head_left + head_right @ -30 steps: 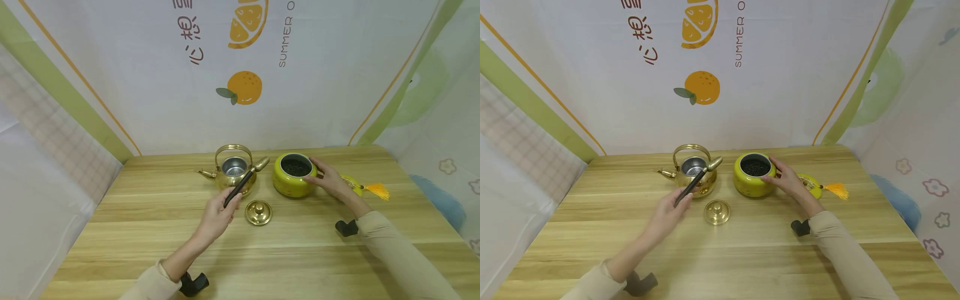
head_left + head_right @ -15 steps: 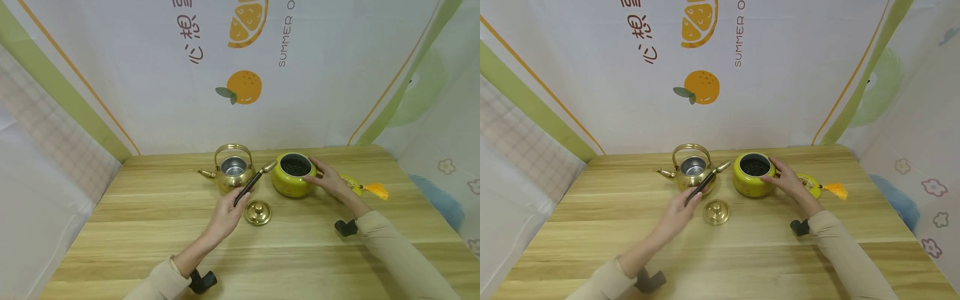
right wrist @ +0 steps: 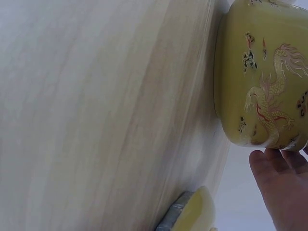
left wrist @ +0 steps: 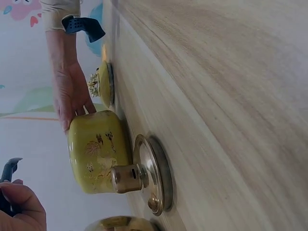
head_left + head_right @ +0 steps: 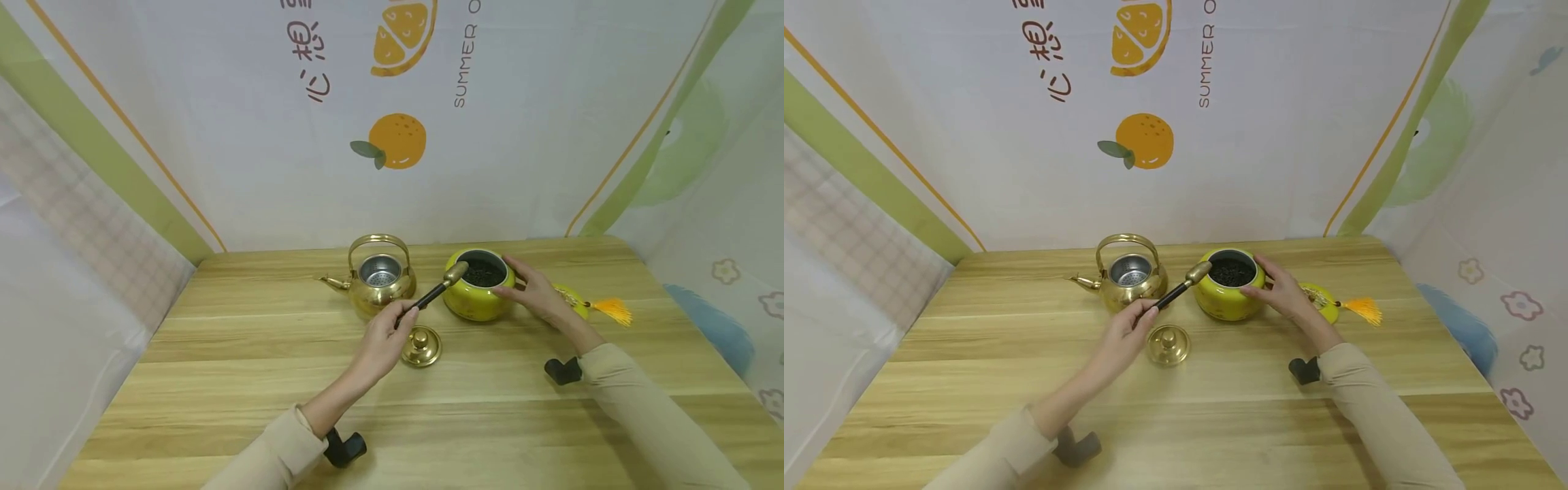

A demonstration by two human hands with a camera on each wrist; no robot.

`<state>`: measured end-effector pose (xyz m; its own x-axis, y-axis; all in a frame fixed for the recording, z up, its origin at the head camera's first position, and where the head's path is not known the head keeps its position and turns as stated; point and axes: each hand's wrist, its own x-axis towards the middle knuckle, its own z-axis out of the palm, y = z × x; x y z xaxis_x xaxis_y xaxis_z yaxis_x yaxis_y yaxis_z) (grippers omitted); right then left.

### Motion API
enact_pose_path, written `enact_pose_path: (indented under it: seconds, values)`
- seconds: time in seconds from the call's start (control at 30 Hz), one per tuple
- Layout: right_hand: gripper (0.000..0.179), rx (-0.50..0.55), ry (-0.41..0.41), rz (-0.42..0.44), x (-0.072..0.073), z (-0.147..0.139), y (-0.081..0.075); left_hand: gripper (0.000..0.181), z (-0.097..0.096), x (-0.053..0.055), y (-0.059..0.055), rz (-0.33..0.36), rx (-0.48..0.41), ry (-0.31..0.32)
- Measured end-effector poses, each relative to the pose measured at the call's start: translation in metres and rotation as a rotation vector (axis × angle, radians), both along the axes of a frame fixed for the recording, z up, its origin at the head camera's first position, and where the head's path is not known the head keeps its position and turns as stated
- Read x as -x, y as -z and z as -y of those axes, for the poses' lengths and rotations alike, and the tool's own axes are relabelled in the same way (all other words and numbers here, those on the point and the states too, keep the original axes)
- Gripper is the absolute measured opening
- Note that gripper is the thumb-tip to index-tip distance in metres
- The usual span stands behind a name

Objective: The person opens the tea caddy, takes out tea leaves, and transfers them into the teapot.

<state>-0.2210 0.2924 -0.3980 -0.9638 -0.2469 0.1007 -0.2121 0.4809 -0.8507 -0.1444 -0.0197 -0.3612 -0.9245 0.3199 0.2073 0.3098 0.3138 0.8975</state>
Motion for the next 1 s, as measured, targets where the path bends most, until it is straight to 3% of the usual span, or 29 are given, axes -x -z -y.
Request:
enact_pose_path:
  seconds: [0.17, 0.5, 0.8, 1.0]
  values:
    - [0.077, -0.002, -0.002, -0.007, 0.001, 0.0, 0.001, 0.026, -0.005, 0.006, 0.003, 0.012, -0.065, -0.005]
    - [0.076, 0.007, -0.006, -0.007, 0.003, 0.0, 0.001, 0.023, -0.016, 0.023, 0.007, -0.064, -0.11, -0.097]
    - [0.076, 0.007, -0.003, -0.008, 0.002, 0.0, 0.002, 0.021, -0.028, 0.017, -0.025, -0.072, -0.179, -0.123]
    - [0.076, 0.017, -0.001, -0.009, 0.001, 0.0, 0.002, 0.019, -0.038, 0.045, 0.003, -0.146, -0.201, -0.144]
